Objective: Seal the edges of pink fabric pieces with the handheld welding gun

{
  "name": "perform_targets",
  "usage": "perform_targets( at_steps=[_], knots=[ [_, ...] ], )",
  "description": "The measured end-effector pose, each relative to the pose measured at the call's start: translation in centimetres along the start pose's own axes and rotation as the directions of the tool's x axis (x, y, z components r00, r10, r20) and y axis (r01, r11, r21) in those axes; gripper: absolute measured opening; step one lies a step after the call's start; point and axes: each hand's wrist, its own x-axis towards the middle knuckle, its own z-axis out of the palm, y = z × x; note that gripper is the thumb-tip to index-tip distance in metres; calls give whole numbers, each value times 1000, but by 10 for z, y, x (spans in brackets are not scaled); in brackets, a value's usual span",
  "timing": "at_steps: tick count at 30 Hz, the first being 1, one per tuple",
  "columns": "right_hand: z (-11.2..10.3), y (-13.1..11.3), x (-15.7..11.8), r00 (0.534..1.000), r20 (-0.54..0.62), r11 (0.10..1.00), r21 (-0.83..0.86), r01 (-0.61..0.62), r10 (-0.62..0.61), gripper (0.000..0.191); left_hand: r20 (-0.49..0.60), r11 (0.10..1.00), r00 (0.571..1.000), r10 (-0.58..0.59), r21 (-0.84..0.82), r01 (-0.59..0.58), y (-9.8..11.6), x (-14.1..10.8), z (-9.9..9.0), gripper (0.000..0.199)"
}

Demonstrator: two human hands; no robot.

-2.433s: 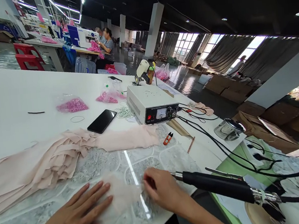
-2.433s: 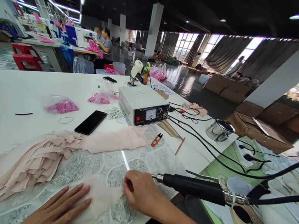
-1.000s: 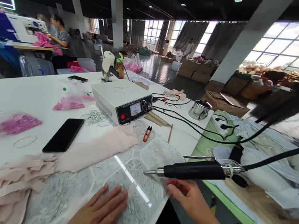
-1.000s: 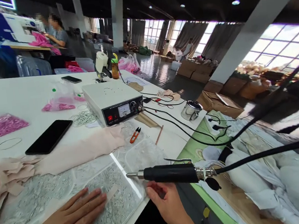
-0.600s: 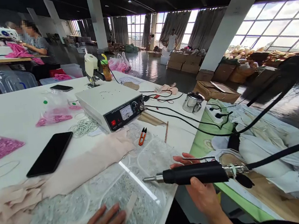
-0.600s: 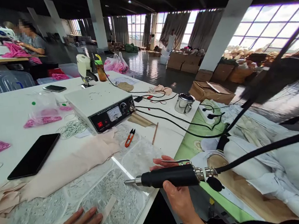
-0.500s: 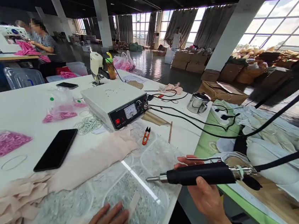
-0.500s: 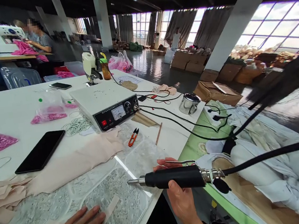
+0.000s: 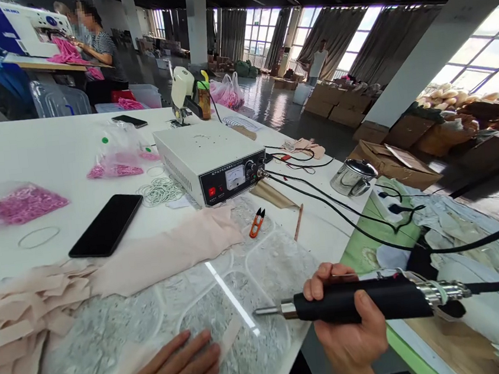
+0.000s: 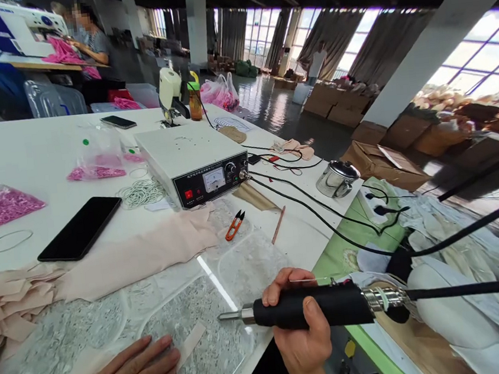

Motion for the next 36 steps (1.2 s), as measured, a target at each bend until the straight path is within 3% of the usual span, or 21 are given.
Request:
perform_targets(
  at_steps=[5, 13, 20, 30, 36],
  knots=[
    [17, -8, -7, 986, 163, 999, -37, 29, -23, 25, -3, 998, 999, 50, 24, -50, -1, 2, -1, 40],
    [29, -12, -10, 970, 243, 1000, -7, 17, -15, 24, -23, 998, 998, 56, 10, -56, -2, 5, -3, 40],
    [32, -13, -13, 963, 266, 996, -66, 54, -35, 27, 18, 998, 998, 57, 20, -57, -3, 0, 2, 44],
    [40, -13, -15, 965, 258, 999, 29, 37, -43, 22, -24, 1000, 1000, 6, -22, -7, 3, 4, -2, 47],
    [45, -16, -13, 955, 284, 997, 30, 78, -83, 21, -5, 998, 1000, 26, 63, -26, 4, 5, -3, 44]
  ],
)
